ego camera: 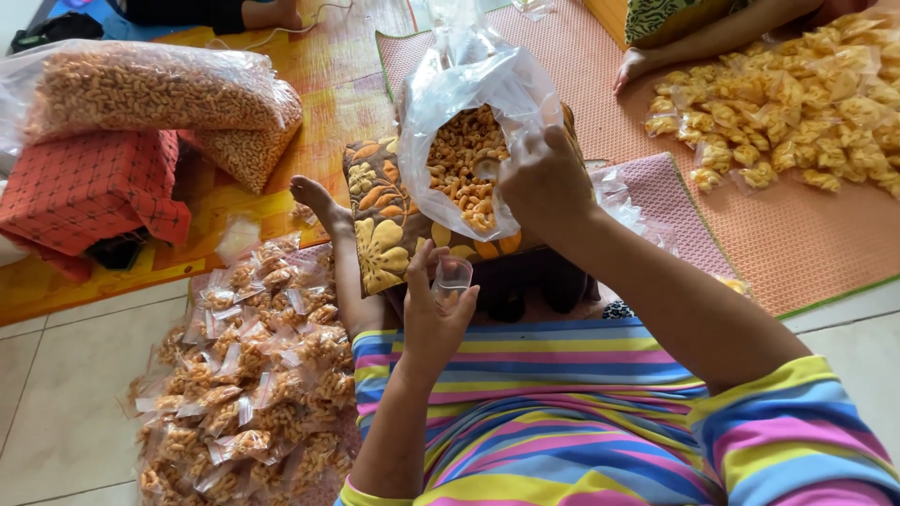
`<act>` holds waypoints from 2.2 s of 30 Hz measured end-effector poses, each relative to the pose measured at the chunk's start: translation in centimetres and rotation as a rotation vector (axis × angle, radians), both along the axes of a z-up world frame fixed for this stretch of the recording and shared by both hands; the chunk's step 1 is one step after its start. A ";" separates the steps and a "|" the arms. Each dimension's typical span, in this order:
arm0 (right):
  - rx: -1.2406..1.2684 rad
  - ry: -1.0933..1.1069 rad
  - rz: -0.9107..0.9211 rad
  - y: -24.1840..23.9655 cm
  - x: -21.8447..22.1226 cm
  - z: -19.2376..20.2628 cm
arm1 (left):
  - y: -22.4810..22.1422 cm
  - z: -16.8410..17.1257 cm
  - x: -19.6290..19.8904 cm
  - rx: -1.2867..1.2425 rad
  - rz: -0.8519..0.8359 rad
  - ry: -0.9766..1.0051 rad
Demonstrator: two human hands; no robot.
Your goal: Portioning peanuts from a large bulk bag into small individual plastic bags using a spoon.
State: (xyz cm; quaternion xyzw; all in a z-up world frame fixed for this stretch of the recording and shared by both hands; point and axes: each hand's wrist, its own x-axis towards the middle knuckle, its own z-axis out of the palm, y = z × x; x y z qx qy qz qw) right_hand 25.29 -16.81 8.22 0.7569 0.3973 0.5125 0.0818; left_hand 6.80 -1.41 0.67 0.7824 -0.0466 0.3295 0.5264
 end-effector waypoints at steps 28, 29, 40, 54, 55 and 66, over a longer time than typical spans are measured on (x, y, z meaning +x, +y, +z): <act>0.187 0.943 -0.153 -3.5 0.3 -1.0 | 0.5 -0.2 1.4 -0.085 -0.030 0.061; 0.144 0.943 -0.111 -4.0 0.0 0.0 | 0.3 0.1 1.4 -0.064 -0.024 0.059; -0.178 0.646 0.060 -4.7 -5.3 5.3 | -0.4 0.5 0.4 0.093 -0.052 0.077; -0.083 0.166 0.014 -1.5 -5.9 6.0 | -0.7 -0.7 0.6 -0.029 -0.014 0.008; -0.053 0.130 0.009 -1.0 -3.9 4.5 | -0.6 -0.6 0.7 -0.005 0.008 0.012; -0.001 0.424 -0.074 1.8 2.3 -6.1 | -0.2 -1.2 1.1 0.025 0.052 0.023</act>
